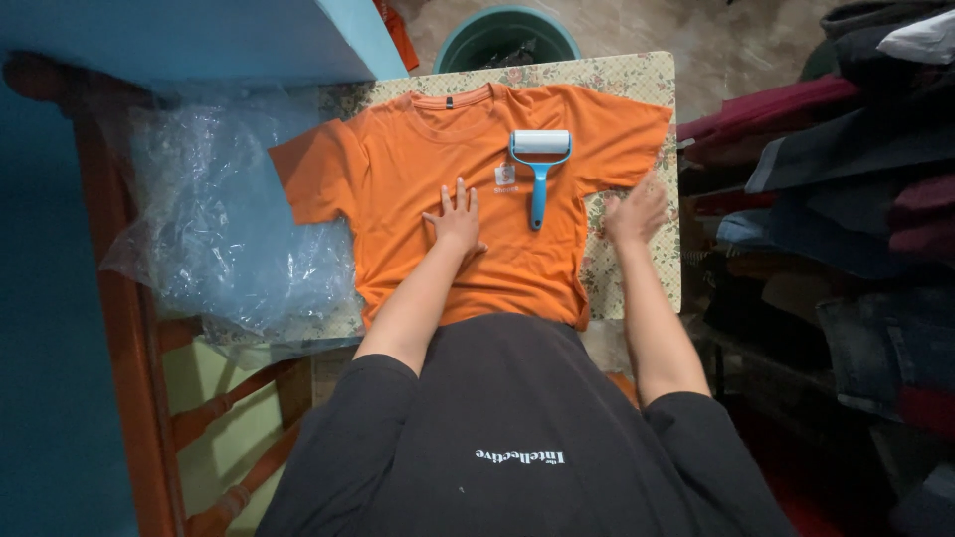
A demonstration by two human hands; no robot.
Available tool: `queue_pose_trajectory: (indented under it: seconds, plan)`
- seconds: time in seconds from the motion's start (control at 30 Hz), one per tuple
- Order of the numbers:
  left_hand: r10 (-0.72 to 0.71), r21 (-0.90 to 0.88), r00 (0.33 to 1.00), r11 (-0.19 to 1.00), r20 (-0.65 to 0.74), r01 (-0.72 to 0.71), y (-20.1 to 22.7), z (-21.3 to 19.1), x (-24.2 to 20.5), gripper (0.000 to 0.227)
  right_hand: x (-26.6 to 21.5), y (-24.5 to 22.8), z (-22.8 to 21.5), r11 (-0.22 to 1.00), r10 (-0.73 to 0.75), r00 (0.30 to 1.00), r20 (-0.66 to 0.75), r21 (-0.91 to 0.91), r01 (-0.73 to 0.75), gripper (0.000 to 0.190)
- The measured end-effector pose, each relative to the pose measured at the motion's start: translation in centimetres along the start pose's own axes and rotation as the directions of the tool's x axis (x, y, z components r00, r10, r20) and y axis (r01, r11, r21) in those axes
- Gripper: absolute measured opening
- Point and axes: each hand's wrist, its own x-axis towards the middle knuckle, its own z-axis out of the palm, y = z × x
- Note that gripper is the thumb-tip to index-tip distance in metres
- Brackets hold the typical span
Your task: Smoothing, lint rolling, and folding an orange t-shirt on a table.
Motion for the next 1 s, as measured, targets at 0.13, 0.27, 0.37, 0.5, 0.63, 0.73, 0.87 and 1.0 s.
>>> queue_pose_trajectory:
  seconds: [0.13,0.27,0.37,0.5,0.63,0.73,0.87,1.0]
  plan:
    - [-0.033,0.003,0.999,0.999,0.008,0.033,0.6,-0.5,-0.3,0.123,-2.4,-4.8,3.1,0.847,-0.381,0.872,-0.308,0.262,0.463,0.059]
    - [-0.075,-0.017,0.997,0.997,0.032,0.076,0.8,-0.2,0.0,0.127,-1.4,-7.0,10.0,0.912,-0.379,0.924,0.049,0.188,0.364,0.087]
    - [-0.082,-0.053,0.996,0.995,0.026,0.084,0.7,-0.6,-1.2,0.126,-1.3,-8.8,9.7,0.894,-0.422,0.905,-0.045,0.144,0.424,0.064]
    - [-0.082,-0.094,0.997,0.992,0.01,0.082,0.3,-1.6,-3.1,0.121,2.6,-9.9,8.9,0.85,-0.495,0.864,-0.089,0.158,0.503,0.061]
    - [-0.06,-0.121,0.998,0.991,-0.021,0.057,-0.2,-1.2,-3.5,0.12,10.0,-10.9,10.5,0.86,-0.503,0.864,0.005,0.095,0.501,0.064]
    - [-0.058,-0.135,0.998,0.989,-0.025,0.054,-0.7,-1.0,-3.8,0.122,13.1,-11.7,9.3,0.879,-0.47,0.876,0.106,0.15,0.453,0.056]
    - [-0.052,-0.149,0.998,0.988,-0.019,0.048,-1.2,-0.7,-3.7,0.123,11.0,-11.6,7.4,0.868,-0.464,0.885,0.027,0.215,0.448,0.043]
    - [-0.044,-0.172,0.999,0.984,-0.015,0.041,-1.5,-0.1,-3.5,0.123,3.0,-7.3,6.7,0.887,-0.416,0.906,-0.077,0.184,0.423,0.053]
